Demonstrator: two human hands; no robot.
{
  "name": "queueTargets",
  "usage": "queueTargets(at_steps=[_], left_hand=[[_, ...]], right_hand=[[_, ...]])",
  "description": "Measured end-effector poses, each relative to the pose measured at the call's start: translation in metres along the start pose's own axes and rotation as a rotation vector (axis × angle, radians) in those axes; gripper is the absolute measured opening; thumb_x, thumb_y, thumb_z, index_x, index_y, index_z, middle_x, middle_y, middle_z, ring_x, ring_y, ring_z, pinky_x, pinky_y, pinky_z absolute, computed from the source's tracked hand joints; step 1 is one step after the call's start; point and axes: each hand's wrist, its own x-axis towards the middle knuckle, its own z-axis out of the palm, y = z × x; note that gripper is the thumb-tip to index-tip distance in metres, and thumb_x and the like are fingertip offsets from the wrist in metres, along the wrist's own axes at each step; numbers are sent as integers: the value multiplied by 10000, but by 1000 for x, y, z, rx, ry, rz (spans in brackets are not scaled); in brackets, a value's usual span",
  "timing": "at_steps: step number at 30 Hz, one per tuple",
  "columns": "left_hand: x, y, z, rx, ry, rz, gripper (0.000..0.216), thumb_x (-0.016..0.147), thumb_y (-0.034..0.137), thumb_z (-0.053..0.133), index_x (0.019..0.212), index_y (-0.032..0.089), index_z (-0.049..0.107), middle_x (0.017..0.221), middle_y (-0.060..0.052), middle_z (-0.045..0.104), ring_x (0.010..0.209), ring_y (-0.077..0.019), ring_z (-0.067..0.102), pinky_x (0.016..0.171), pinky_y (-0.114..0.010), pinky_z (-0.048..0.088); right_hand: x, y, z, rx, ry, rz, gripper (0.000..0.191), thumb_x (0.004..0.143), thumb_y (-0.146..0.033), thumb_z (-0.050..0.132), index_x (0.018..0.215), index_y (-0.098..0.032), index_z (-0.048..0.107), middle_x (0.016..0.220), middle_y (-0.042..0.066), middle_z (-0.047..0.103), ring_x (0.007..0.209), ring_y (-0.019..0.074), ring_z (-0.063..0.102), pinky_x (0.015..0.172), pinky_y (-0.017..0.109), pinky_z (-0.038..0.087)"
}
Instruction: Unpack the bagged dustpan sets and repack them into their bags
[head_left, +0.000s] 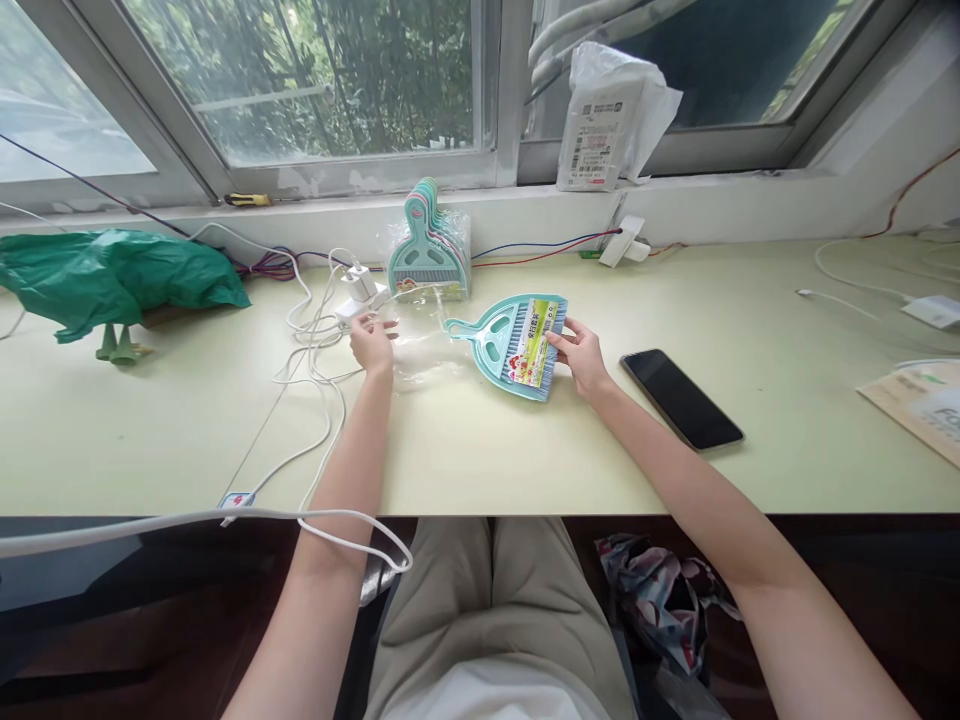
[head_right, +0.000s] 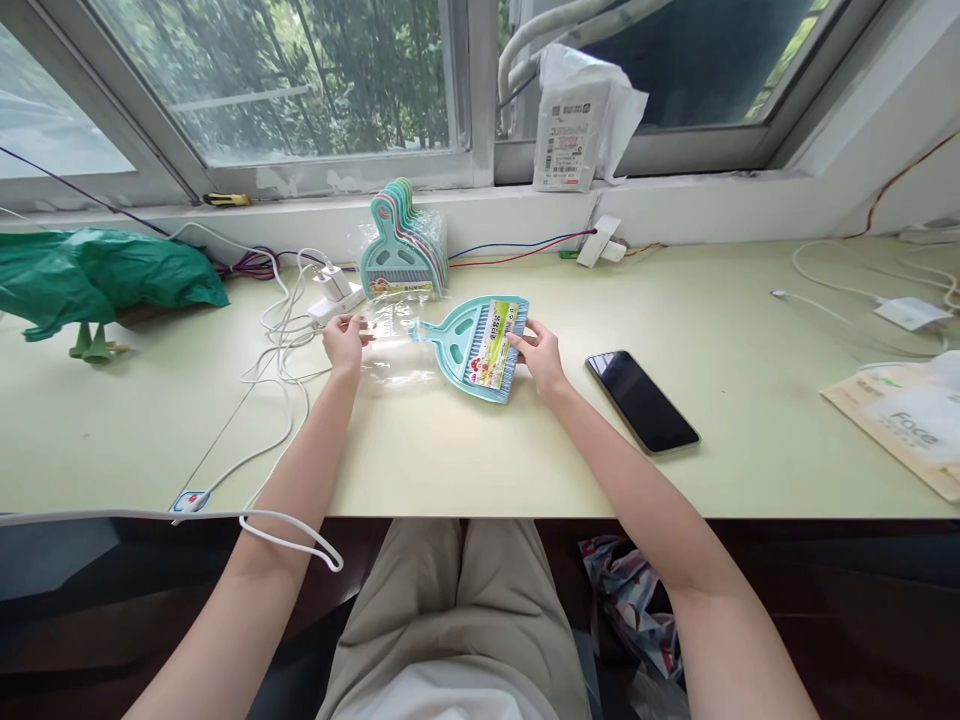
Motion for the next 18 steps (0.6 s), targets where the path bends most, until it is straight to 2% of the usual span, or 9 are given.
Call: queueTargets(at_steps=[1,4,7,10,12,14,16,17,18], left_hand=[[3,-1,-3,7,55,-20,118,852,246,511,945,182,546,835,-27,705,539,-107,638,606,-231,468],[12,-3,-14,-24,222,-64,320,857,121,430,1162,214,403,923,-16,701,603,-104,662,693,-246,482],[20,-6,-25,-29,373,-66,440,845,29,329,1234,227,274,1039,-40,678,712,-100,681,797,-274,495],[24,-5,-34,4,551,-50,560,777,-51,319,1270,202,237,1182,-101,612,988,-117,669,896,-275,488],[23,-2,-38,63,688,-23,651,713,-85,371,1306,152,240,1326,-168,504,1239,-150,545,1040,-305,416],[17,5,-40,163,795,39,734,656,-99,426,1340,106,256,1444,-209,364,1404,-203,354,1174,-373,255],[8,14,-36,236,798,164,766,641,-88,437,1364,113,284,1505,-191,272,1461,-226,227,1205,-409,180],[3,19,-32,232,736,241,733,653,-75,433,1345,142,331,1514,-160,272,1461,-219,226,1199,-402,205],[-4,23,-26,201,623,310,663,683,-50,433,1308,167,389,1485,-133,333,1438,-211,281,1175,-385,266]], right_hand=[[0,0,0,5,7,2,478,652,-407,762,1067,-222,615,837,27,730,774,214,694,709,392,595],[0,1,0,21,23,5,474,651,-396,766,1061,-214,613,860,40,734,791,222,699,718,395,597],[0,1,0,28,25,6,456,658,-396,762,1053,-226,613,870,28,737,787,214,701,731,397,603],[0,1,0,39,34,10,435,669,-382,750,1052,-232,611,873,24,737,798,216,705,753,405,607],[0,2,0,49,50,16,432,675,-369,744,1058,-228,603,884,33,736,817,225,709,766,413,606],[1,4,-1,51,63,17,427,685,-364,737,1062,-228,592,898,39,733,834,232,710,776,417,606],[1,5,-1,48,74,11,421,695,-366,729,1066,-233,581,907,38,729,844,232,710,782,417,607],[2,5,-1,48,81,9,421,697,-365,725,1069,-237,577,908,35,727,846,231,709,782,417,607],[2,6,-1,50,88,7,422,696,-363,724,1070,-239,573,907,32,727,844,230,709,782,417,608]])
